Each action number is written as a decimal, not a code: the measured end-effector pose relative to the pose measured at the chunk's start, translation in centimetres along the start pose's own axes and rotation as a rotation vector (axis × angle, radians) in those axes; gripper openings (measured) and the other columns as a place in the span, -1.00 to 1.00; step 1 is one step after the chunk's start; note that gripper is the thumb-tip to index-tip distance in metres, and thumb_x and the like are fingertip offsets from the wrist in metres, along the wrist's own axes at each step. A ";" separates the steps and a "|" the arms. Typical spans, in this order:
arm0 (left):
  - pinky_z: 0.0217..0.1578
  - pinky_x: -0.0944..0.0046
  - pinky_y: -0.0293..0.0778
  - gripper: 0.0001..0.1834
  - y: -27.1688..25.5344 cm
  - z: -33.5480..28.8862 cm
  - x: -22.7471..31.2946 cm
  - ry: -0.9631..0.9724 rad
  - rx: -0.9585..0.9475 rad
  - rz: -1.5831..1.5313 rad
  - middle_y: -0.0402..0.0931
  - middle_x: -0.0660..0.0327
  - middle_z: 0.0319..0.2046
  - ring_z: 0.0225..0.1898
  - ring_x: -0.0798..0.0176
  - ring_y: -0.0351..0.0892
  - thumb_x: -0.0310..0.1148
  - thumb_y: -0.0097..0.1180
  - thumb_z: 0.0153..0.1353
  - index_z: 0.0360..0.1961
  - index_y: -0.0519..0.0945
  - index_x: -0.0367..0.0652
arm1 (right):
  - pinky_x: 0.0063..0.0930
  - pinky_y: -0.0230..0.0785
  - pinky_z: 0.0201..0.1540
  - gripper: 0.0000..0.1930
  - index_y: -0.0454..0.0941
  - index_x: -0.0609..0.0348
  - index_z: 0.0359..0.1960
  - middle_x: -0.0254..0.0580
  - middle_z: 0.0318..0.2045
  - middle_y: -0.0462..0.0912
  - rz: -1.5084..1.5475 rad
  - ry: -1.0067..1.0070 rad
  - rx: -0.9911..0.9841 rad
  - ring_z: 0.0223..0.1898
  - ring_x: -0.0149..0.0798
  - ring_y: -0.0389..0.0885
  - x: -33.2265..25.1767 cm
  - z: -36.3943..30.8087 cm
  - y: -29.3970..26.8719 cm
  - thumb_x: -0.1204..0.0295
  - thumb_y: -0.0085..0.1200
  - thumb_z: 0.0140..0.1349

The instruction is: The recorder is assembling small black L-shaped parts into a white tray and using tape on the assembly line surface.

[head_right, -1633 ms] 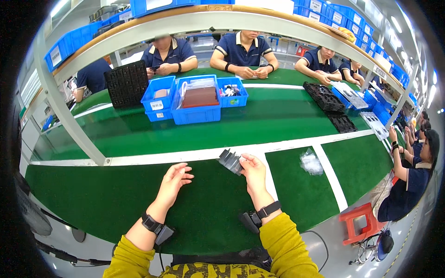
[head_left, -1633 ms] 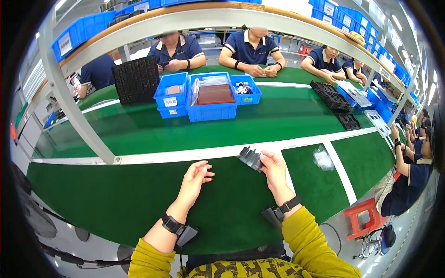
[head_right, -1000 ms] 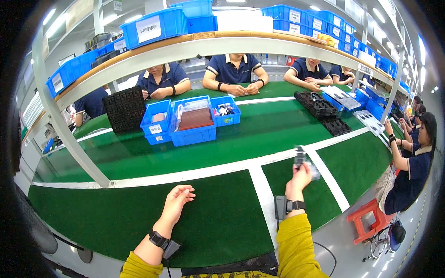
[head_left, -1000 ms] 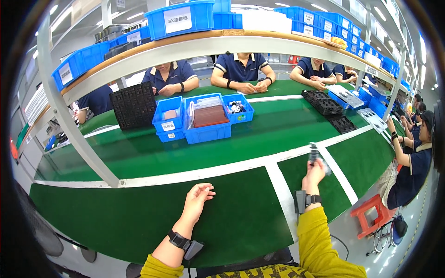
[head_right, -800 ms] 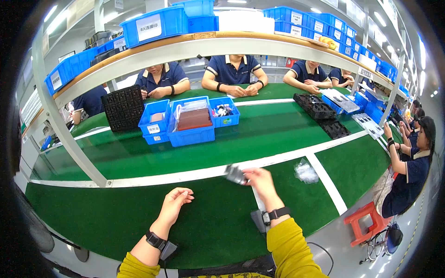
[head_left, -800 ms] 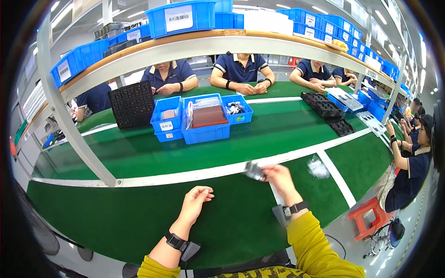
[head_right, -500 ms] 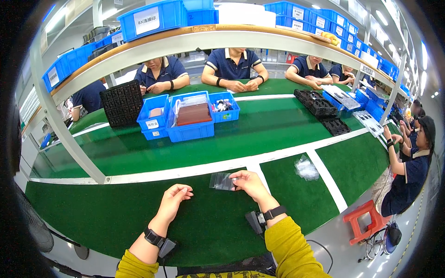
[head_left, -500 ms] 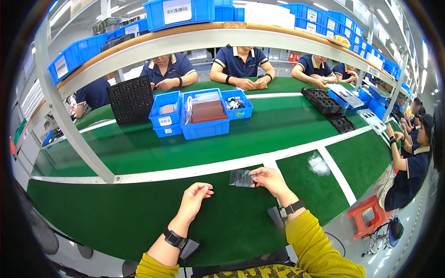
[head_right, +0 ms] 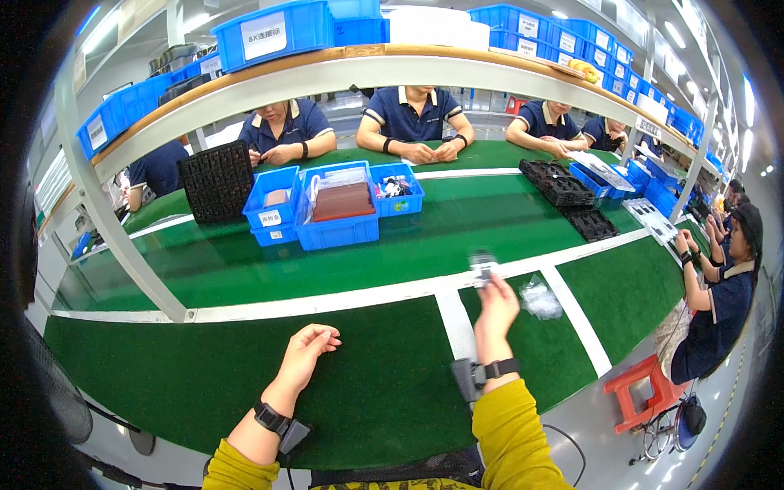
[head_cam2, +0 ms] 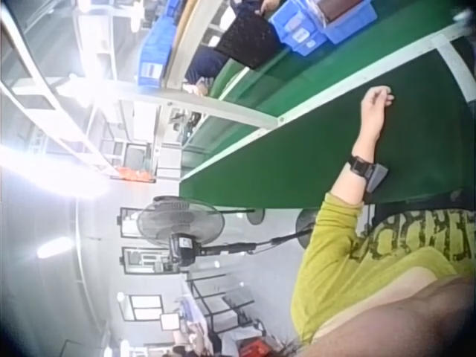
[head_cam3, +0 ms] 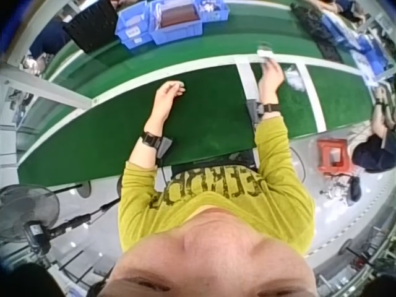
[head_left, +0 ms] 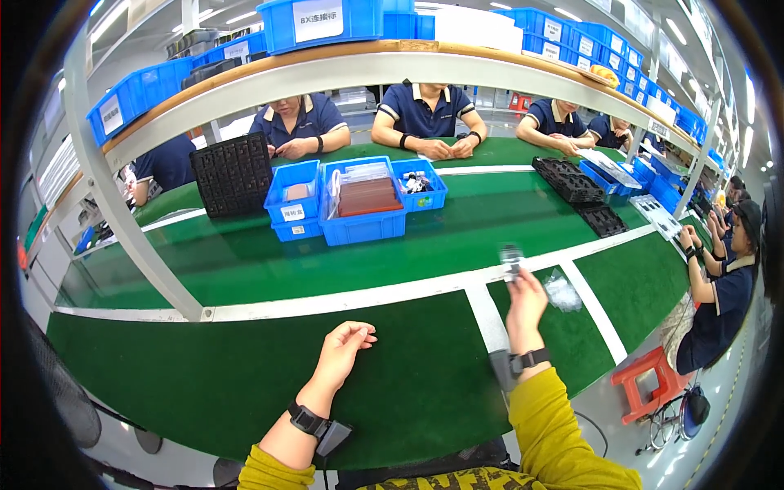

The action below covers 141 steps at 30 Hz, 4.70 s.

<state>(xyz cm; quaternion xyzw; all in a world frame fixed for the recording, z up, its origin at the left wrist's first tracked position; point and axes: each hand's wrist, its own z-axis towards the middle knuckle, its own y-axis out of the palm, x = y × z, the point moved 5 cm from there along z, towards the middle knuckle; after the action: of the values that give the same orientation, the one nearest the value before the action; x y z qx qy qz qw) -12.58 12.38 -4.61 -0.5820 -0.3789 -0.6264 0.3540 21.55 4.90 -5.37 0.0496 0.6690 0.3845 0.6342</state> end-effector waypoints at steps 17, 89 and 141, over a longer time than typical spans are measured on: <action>-0.15 0.33 0.37 -0.67 -2.1 0.2 0.1 0.117 0.263 -0.130 0.40 0.09 -0.13 -0.13 0.28 0.44 -0.27 -0.18 0.29 -0.01 0.29 -0.24 | -0.65 0.37 -0.30 -0.83 0.55 0.29 -0.27 -0.28 -0.40 0.59 -0.329 0.577 -1.126 -0.39 -0.50 0.52 2.7 -12.7 9.0 0.58 0.09 0.05; -0.44 0.53 0.27 -0.57 -1.1 -1.9 4.3 0.143 0.052 0.053 0.40 0.38 -0.59 -0.51 0.55 0.36 -0.56 0.15 0.02 -0.07 0.31 -0.25 | -0.71 0.37 -0.56 -0.68 0.48 0.34 -0.30 -0.06 -0.36 0.61 -0.790 0.851 -1.187 -0.49 -0.40 0.57 -2.3 -15.6 6.0 0.24 -0.07 0.22; -0.41 0.57 0.31 -0.71 5.9 -6.9 1.0 -0.082 -0.290 0.198 0.33 0.34 -0.45 -0.45 0.58 0.38 -0.60 0.10 0.05 -0.17 0.39 -0.28 | -0.37 0.35 -0.23 -0.71 0.48 0.23 -0.24 -0.12 -0.25 0.45 -1.164 -0.211 -1.172 -0.24 -0.11 0.47 -4.7 -3.3 4.3 0.40 0.15 -0.02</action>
<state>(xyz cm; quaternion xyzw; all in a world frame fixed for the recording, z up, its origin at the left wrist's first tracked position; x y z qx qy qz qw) -10.65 3.51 -3.52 -0.6866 -0.2396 -0.6121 0.3108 17.73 3.84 0.65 -0.6067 0.2161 0.2743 0.7141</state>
